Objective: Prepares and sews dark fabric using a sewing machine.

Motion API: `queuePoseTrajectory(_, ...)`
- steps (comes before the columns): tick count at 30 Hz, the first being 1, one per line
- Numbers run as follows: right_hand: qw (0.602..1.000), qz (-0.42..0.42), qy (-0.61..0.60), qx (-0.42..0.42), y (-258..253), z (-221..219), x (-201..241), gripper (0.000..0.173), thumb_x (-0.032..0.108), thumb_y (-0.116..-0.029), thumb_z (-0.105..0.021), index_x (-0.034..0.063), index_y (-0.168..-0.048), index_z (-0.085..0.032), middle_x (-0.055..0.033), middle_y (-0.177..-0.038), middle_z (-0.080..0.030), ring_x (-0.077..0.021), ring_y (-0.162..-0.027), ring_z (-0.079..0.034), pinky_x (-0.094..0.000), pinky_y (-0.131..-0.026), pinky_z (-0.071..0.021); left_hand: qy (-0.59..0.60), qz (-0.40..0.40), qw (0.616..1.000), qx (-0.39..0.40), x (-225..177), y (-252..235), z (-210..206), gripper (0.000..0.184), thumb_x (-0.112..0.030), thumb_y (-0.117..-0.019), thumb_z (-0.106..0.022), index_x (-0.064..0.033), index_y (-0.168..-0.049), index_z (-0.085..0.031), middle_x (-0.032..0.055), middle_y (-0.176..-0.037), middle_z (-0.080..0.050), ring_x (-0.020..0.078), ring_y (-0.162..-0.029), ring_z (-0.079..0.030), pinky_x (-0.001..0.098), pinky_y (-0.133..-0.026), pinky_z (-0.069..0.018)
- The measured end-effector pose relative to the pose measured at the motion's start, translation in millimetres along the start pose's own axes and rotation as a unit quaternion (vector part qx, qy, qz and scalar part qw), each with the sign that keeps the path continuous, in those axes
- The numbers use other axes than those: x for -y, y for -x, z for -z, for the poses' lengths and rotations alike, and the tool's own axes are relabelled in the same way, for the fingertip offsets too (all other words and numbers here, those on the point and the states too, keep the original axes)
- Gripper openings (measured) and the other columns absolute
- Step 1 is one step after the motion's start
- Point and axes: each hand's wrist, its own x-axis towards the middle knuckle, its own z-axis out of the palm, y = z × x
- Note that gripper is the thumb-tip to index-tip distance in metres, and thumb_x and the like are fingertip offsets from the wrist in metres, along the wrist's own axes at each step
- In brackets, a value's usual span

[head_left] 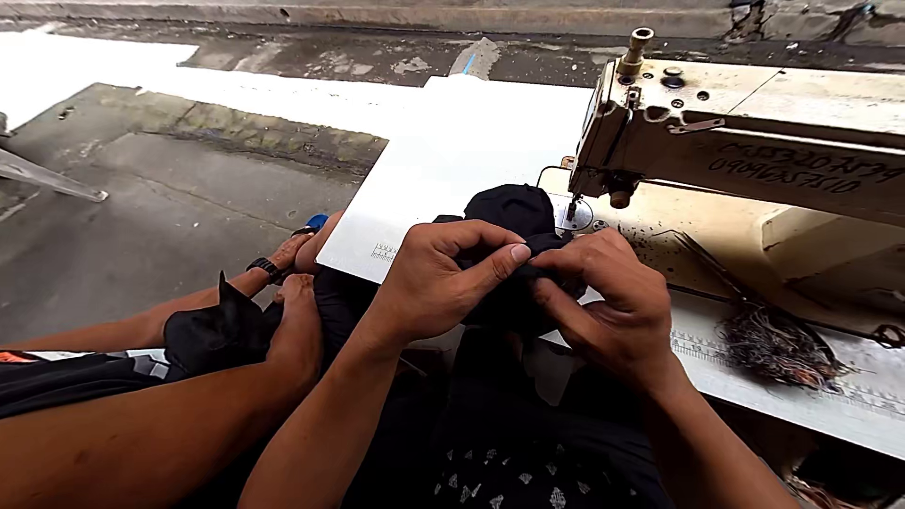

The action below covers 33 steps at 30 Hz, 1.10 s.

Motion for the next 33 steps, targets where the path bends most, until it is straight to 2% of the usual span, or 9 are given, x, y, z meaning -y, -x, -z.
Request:
queuePoseTrajectory(3, 0.996, -0.081, -0.021, 0.011, -5, 3, 8, 0.004, 0.017, -0.0867, -0.075, 0.0154, -0.085, -0.078, 0.0101, -0.081, -0.066, -0.0014, -0.084, -0.058, -0.0222, -0.077, -0.0447, 0.014, -0.011, 1.000, 0.003, -1, 1, 1, 0.008, -0.007, -0.0960, -0.068, -0.0037, -0.098, -0.074, -0.0020, -0.085, -0.073, 0.0032, -0.072, -0.068, 0.0193, -0.065, -0.0591)
queuePoseTrajectory(7, 0.986, -0.154, -0.057, 0.026, -8, 5, 13, 0.007, 0.020, -0.0864, -0.076, 0.0193, -0.079, -0.076, 0.0126, -0.079, -0.066, -0.0008, -0.083, -0.060, -0.0203, -0.075, -0.0467, 0.022, -0.031, 0.999, 0.032, -1, 7, 5, 0.025, -0.020, -0.0861, -0.082, -0.0054, -0.105, -0.076, -0.0020, -0.098, -0.074, 0.0076, -0.092, -0.071, 0.0244, -0.081, -0.0615)
queuePoseTrajectory(10, 0.983, -0.171, -0.061, 0.033, -10, 5, 16, 0.007, 0.019, -0.0866, -0.075, 0.0192, -0.080, -0.076, 0.0127, -0.078, -0.066, -0.0008, -0.081, -0.060, -0.0202, -0.073, -0.0468, 0.020, -0.022, 0.999, 0.022, 0, 10, 3, 0.026, -0.009, -0.0816, -0.084, -0.0047, -0.106, -0.075, -0.0006, -0.099, -0.074, 0.0090, -0.091, -0.071, 0.0252, -0.081, -0.0622)
queuePoseTrajectory(12, 0.984, -0.165, -0.059, 0.035, -10, 3, 14, 0.003, 0.017, -0.0870, -0.075, 0.0167, -0.088, -0.078, 0.0109, -0.084, -0.067, -0.0008, -0.084, -0.060, -0.0193, -0.074, -0.0472, -0.001, -0.026, 1.000, 0.011, 1, 10, 4, 0.018, -0.005, -0.0877, -0.077, -0.0034, -0.106, -0.074, -0.0005, -0.099, -0.074, 0.0071, -0.089, -0.071, 0.0230, -0.080, -0.0616)
queuePoseTrajectory(15, 0.986, -0.125, -0.095, 0.051, -1, 4, 1, 0.030, 0.016, -0.0894, -0.077, 0.0064, -0.117, -0.071, 0.0001, -0.107, -0.067, -0.0051, -0.096, -0.065, -0.0201, -0.084, -0.0579, -0.021, -0.038, 0.999, -0.005, 3, 7, 10, 0.012, -0.002, -0.0956, -0.067, -0.0023, -0.107, -0.069, -0.0008, -0.099, -0.071, 0.0053, -0.089, -0.069, 0.0223, -0.082, -0.0606)
queuePoseTrajectory(17, 0.985, -0.119, -0.104, 0.068, 7, 6, -15, 0.035, 0.015, -0.0918, -0.075, 0.0035, -0.124, -0.067, -0.0031, -0.112, -0.070, -0.0065, -0.098, -0.069, -0.0234, -0.087, -0.0601, -0.015, -0.062, 0.998, -0.017, 1, 2, 21, 0.013, 0.000, -0.0974, -0.063, -0.0034, -0.109, -0.067, -0.0023, -0.100, -0.069, 0.0036, -0.088, -0.067, 0.0209, -0.082, -0.0590)
queuePoseTrajectory(21, 0.991, -0.092, -0.076, 0.067, 16, 4, -26, 0.018, 0.011, -0.0940, -0.071, 0.0037, -0.111, -0.074, -0.0005, -0.101, -0.073, -0.0030, -0.093, -0.068, -0.0197, -0.085, -0.0574, -0.033, -0.098, 0.993, -0.057, 1, -14, 37, 0.010, -0.004, -0.0998, -0.062, -0.0085, -0.108, -0.065, -0.0058, -0.101, -0.069, 0.0029, -0.092, -0.067, 0.0216, -0.085, -0.0586)
queuePoseTrajectory(26, 0.992, -0.058, -0.098, 0.049, 12, 1, -17, 0.014, 0.014, -0.0918, -0.075, 0.0062, -0.103, -0.076, 0.0018, -0.097, -0.073, -0.0050, -0.095, -0.067, -0.0232, -0.086, -0.0563, 0.001, -0.112, 0.989, -0.095, 12, -25, 38, 0.013, -0.002, -0.0985, -0.063, -0.0116, -0.108, -0.062, -0.0053, -0.101, -0.067, 0.0060, -0.090, -0.068, 0.0259, -0.084, -0.0594)
queuePoseTrajectory(33, 1.000, 0.004, 0.004, -0.009, 15, -21, -17, 0.019, 0.018, -0.0900, -0.077, 0.0053, -0.104, -0.076, -0.0040, -0.099, -0.073, -0.0112, -0.097, -0.067, -0.0266, -0.085, -0.0548, 0.005, -0.078, 0.990, -0.121, 6, -19, 32, 0.015, -0.004, -0.0990, -0.064, -0.0141, -0.110, -0.064, -0.0065, -0.100, -0.067, 0.0034, -0.087, -0.067, 0.0203, -0.079, -0.0585)
